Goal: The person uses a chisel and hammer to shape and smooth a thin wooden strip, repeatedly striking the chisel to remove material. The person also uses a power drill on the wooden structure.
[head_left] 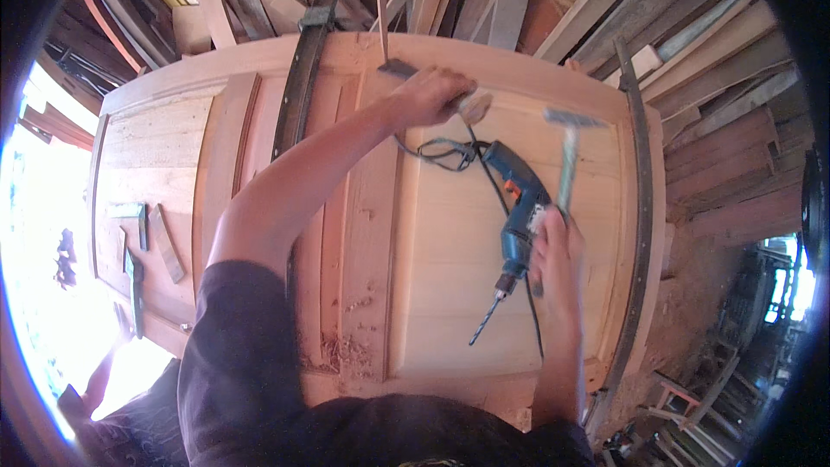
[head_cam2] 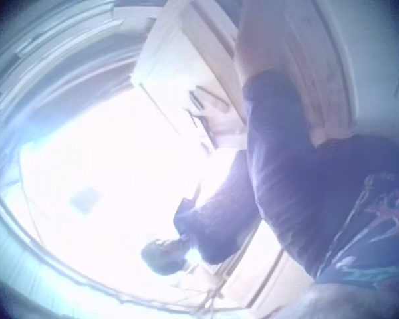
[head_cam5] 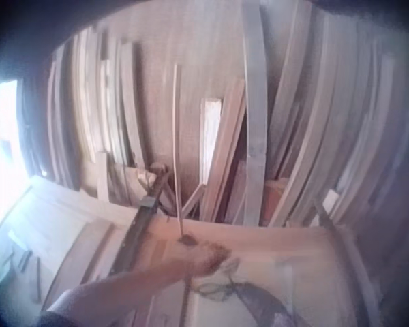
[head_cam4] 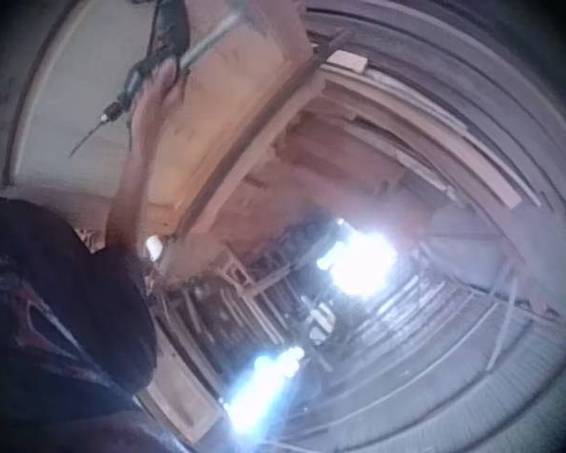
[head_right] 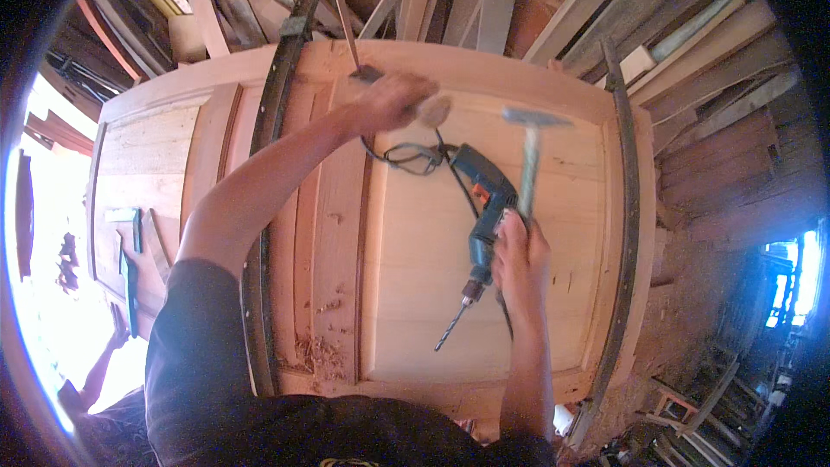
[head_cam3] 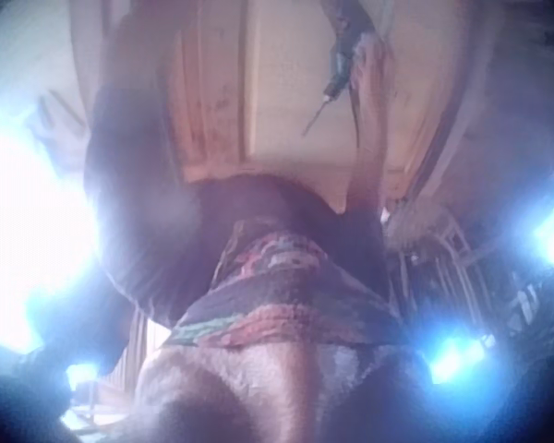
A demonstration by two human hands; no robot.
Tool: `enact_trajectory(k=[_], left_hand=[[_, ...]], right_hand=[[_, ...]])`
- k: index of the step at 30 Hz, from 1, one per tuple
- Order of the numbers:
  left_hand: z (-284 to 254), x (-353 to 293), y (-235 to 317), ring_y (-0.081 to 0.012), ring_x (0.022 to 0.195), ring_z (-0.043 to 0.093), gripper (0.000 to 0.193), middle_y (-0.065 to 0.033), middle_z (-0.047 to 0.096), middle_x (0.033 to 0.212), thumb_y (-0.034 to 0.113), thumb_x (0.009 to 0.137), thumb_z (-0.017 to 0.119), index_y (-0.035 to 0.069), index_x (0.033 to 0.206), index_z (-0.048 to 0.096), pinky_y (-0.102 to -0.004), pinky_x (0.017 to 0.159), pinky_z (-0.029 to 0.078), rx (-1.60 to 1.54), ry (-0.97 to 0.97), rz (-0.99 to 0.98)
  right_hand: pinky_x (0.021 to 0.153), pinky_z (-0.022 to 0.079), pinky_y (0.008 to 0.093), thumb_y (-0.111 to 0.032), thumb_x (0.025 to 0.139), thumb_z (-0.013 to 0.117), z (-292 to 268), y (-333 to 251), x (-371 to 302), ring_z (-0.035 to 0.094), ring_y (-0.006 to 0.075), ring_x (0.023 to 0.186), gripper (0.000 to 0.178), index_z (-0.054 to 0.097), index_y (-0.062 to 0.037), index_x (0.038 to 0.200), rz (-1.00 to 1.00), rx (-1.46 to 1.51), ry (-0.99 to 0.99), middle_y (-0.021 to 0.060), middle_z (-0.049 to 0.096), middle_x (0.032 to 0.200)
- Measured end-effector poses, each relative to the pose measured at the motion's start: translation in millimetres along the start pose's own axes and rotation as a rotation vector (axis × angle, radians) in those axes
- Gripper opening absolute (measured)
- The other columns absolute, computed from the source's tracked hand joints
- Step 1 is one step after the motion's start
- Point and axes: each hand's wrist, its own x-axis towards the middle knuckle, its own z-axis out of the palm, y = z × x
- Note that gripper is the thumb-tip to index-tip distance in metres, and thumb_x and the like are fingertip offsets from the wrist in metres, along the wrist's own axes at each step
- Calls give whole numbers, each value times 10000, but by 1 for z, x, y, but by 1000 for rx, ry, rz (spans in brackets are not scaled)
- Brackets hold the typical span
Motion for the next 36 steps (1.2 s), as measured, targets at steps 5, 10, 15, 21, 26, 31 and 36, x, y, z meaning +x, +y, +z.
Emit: enact_trajectory(k=[5, 10, 15, 21, 26, 31, 36], left_hand=[[-74, 9, 1, -278, 1025, 665, 262, -82, 671, 1038, 124, 852, 732, 39, 1068, 610, -403, 919, 528, -466, 616, -227], [-178, 80, 16, -146, 842, 554, 408, -24, 559, 921, 2, 778, 692, 94, 1130, 507, -324, 693, 470, -61, 1005, -478], [-168, 86, 59, -310, 997, 691, 353, -152, 697, 1012, 133, 815, 774, 19, 1116, 627, -448, 888, 533, -313, 822, -571], [-43, -28, 158, -360, 1013, 664, 410, -147, 667, 1023, 135, 765, 823, 71, 1102, 599, -477, 858, 527, -195, 461, -8], [-11, -129, 264, -345, 1086, 617, 385, -136, 617, 1085, 197, 771, 802, 79, 1078, 604, -462, 941, 496, -175, 9, 181], [-27, -178, 336, -296, 1073, 591, 305, -103, 572, 1046, 201, 803, 712, 89, 1031, 543, -436, 902, 470, -143, -199, 241], [-35, -205, 409, -282, 1174, 590, 249, -83, 585, 1071, 221, 826, 640, 109, 1036, 567, -427, 926, 473, -63, -104, 199]], right_hand=[[396, 283, 224, -494, 1055, 522, -83, 75, -76, 346, 37, 467, 389, 521, -136, 903, -19, -28, 378, -70, 377, 628], [370, 305, 248, -473, 1051, 537, -120, 130, -132, 347, 49, 448, 385, 508, -121, 898, 115, 105, 572, -52, 393, 627], [362, 317, 259, -476, 1044, 552, -144, 179, -166, 357, 61, 430, 388, 511, -133, 869, 172, 90, 617, -50, 399, 621], [520, 461, 331, -439, 1019, 608, -159, 217, -182, 561, 167, 602, 398, 616, -43, 984, 40, -200, 630, 46, 576, 741], [842, 513, 414, -396, 963, 686, -195, 280, -170, 662, 294, 937, 471, 668, 24, 1176, -128, -401, 614, 164, 697, 1008], [791, 493, 374, -306, 925, 719, -172, 239, -189, 606, 237, 861, 435, 657, 38, 1183, -201, -483, 509, 124, 662, 963], [1027, 464, 464, -366, 938, 711, -193, 283, -178, 601, 379, 1243, 616, 566, 73, 1344, -268, -860, 557, 269, 649, 1240]])
